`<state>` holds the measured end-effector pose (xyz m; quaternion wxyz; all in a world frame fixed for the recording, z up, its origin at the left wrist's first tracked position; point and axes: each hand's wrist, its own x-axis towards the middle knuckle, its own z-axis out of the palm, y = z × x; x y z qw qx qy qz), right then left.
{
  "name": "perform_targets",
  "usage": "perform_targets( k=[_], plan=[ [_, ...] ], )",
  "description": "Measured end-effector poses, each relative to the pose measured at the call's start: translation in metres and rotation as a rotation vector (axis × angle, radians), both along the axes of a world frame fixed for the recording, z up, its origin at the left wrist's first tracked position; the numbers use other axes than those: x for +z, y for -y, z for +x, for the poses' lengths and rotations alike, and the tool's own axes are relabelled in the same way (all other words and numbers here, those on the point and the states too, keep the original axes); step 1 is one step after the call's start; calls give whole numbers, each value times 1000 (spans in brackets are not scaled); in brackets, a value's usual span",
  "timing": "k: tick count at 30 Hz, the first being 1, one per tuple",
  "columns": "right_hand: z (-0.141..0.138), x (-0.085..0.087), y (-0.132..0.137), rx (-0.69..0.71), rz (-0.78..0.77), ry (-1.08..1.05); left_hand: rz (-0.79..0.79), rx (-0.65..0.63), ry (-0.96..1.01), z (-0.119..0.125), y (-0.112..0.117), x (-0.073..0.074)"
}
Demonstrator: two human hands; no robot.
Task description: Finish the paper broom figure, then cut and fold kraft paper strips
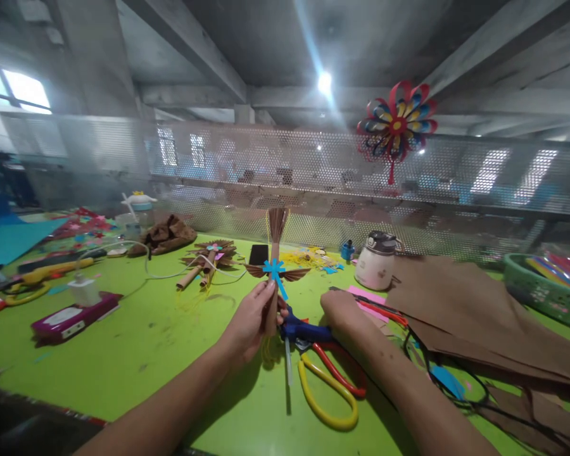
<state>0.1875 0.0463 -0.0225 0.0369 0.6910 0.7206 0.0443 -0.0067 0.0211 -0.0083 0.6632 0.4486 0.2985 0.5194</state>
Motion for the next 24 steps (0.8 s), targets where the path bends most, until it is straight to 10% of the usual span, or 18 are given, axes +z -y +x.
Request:
perform_targets(
  k=[9,17,24],
  plan=[
    [19,12,10,37,72,-327,12,0,-41,1,4,0],
    [-7,42,49,190,43,-1092,31,39,-28,2,-1,-3],
    [-32,45,75,365,695,-723,12,37,72,-1,-1,1]
  ],
)
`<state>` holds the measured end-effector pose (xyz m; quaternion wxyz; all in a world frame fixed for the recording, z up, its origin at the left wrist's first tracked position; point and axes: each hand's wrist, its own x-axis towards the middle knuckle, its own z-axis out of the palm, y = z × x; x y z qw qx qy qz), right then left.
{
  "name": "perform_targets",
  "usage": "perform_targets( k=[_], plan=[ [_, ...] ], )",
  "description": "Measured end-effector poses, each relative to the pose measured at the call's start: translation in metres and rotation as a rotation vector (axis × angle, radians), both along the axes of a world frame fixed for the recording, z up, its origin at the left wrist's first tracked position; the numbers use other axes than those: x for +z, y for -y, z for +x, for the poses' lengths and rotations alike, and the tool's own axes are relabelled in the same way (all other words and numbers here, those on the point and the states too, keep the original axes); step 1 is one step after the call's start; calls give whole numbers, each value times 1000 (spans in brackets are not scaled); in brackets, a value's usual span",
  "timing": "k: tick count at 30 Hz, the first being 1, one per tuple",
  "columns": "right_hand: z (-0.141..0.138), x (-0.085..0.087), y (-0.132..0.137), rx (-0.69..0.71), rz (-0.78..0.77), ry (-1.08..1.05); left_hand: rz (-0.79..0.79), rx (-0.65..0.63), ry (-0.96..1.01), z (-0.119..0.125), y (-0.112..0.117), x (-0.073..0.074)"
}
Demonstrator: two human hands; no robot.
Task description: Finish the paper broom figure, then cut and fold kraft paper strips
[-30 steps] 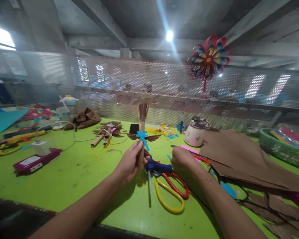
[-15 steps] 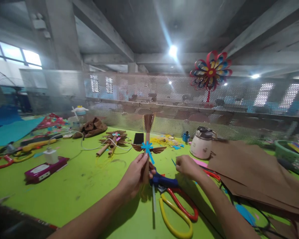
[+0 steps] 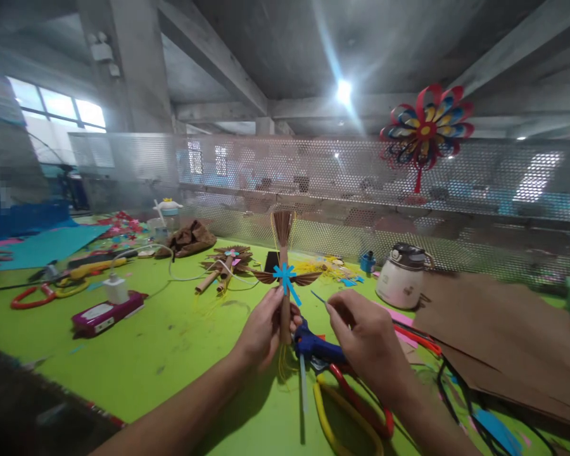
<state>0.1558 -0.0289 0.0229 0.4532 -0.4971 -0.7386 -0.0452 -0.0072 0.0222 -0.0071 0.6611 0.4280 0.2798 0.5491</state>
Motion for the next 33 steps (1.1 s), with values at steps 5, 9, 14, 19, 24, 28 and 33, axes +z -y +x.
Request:
perform_targets(
  k=[5,9,14,19,24,28,33],
  plan=[
    [-26,-10,9,63,313,152,21,-6,127,1,1,2],
    [-35,-13,14,88,374,134,41,-19,133,1,2,3],
    [-33,-12,15,35,382,34,27,15,115,1,5,5],
    [-34,-11,14,7,463,0,71,-17,149,3,6,5],
    [-37,-7,18,-12,536,22,106,-79,171,5,10,6],
    [-38,-3,19,-28,576,25,169,-131,203,5,11,5],
    [-36,3,17,-54,593,27,179,-137,226,3,10,3]
  ],
)
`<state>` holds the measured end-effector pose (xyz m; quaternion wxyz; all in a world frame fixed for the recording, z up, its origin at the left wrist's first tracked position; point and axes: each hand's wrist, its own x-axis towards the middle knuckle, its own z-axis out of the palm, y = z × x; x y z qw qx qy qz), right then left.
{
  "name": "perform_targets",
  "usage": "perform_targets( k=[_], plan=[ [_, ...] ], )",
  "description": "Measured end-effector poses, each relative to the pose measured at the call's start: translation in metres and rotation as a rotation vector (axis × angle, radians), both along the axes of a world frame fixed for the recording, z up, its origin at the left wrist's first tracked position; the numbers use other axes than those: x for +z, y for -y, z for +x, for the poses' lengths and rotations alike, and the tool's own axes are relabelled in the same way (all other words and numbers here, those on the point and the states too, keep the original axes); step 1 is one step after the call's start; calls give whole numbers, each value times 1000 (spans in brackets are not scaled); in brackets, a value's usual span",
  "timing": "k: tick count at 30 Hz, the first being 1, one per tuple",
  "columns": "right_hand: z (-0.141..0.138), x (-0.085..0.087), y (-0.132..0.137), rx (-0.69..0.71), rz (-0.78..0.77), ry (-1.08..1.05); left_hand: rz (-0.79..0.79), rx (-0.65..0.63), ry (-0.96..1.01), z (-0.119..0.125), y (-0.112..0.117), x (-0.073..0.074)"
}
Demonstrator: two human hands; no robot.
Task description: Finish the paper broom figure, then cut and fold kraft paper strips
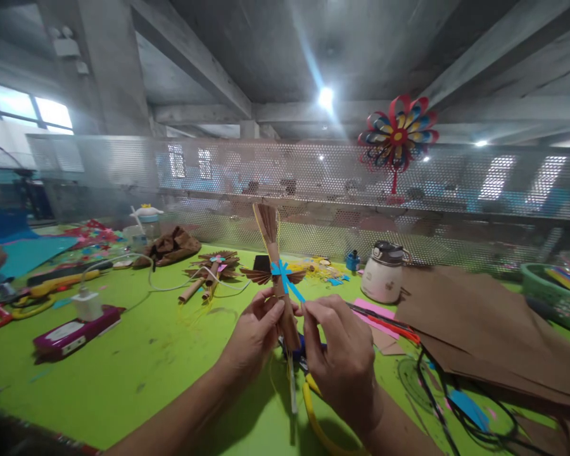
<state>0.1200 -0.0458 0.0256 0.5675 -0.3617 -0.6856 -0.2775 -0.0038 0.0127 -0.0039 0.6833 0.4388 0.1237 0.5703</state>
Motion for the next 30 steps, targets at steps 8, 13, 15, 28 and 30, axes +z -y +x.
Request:
perform_targets(
  k=[8,13,15,28,30],
  plan=[
    [49,2,-20,-203,-62,-286,-139,-11,-14,-11,-6,11],
    [90,-33,-65,-194,-619,-367,-172,-5,-6,-13,-8,13],
    [95,-50,-79,-186,-808,-321,-145,-21,-23,-12,-9,13],
    [109,-59,-87,-284,-1039,-41,-297,-113,26,-13,-14,11],
    [112,-55,-87,-311,-1034,-23,-259,-95,-12,-12,-13,9]
  ],
)
